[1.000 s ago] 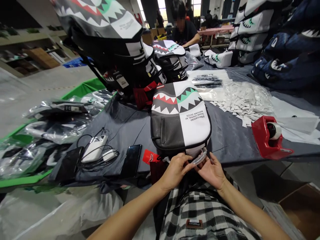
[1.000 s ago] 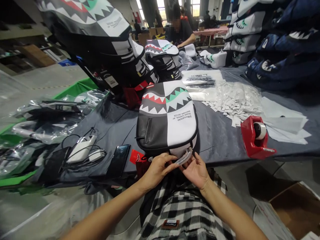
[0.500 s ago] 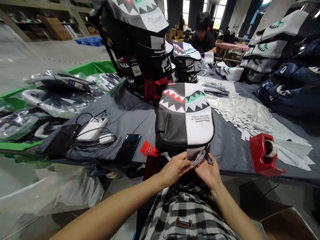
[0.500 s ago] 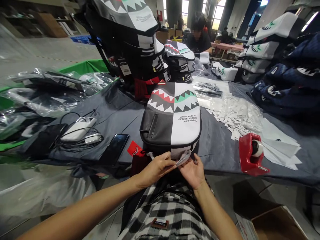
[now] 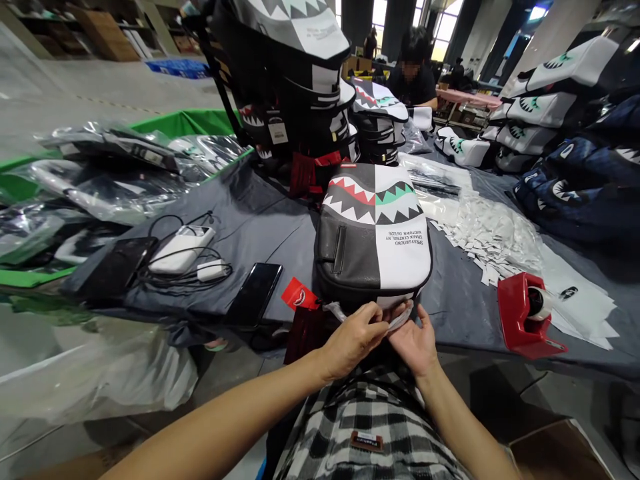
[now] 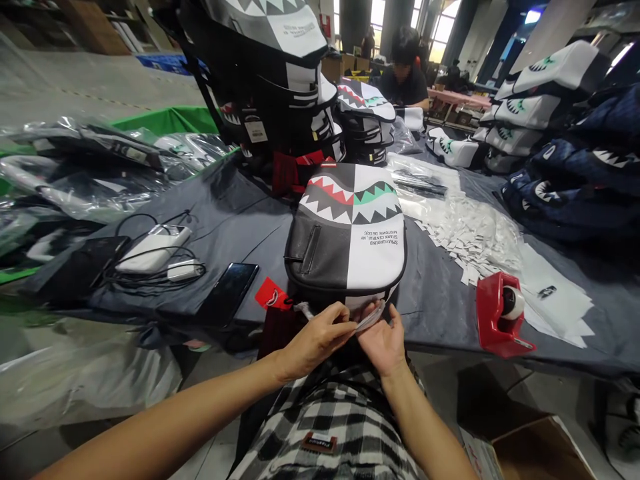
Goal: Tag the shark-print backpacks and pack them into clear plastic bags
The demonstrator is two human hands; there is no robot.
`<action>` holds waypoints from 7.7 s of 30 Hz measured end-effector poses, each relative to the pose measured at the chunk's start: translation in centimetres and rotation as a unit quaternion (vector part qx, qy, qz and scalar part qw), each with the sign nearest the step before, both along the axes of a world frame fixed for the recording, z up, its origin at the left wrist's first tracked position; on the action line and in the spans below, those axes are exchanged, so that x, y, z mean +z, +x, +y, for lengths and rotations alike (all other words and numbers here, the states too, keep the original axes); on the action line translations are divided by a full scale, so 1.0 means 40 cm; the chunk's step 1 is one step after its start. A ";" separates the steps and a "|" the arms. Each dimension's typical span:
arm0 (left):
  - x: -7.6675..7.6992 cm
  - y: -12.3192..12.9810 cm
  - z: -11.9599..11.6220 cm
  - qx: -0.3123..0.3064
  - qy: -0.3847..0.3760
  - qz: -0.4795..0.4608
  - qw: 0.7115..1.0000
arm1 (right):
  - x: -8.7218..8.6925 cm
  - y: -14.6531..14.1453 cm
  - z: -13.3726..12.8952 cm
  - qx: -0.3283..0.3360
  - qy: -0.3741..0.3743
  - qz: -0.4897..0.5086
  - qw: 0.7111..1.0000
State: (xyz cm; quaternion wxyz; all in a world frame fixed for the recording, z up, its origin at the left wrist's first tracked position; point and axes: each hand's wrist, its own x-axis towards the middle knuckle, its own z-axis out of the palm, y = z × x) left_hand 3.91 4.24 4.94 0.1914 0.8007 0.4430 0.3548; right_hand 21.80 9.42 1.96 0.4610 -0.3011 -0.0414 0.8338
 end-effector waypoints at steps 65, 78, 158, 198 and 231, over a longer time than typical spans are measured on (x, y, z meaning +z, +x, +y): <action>-0.062 -0.021 -0.031 0.288 -0.264 -0.677 0.624 | 0.084 -0.147 -0.026 0.182 0.552 -0.605 0.544; -0.067 0.001 -0.008 0.277 -0.288 -0.725 0.562 | 0.110 -0.130 -0.003 0.259 0.593 -0.564 0.513; 0.057 0.115 0.096 0.007 -0.256 0.239 0.936 | -0.074 0.014 0.064 -0.113 0.288 -0.628 0.714; -0.053 0.005 0.087 -0.097 0.072 0.335 0.935 | 0.015 0.302 -0.098 -0.284 0.083 -0.412 0.862; 0.017 0.049 0.059 0.003 -0.099 0.255 0.962 | -0.076 0.002 -0.128 -0.024 0.228 -0.333 0.915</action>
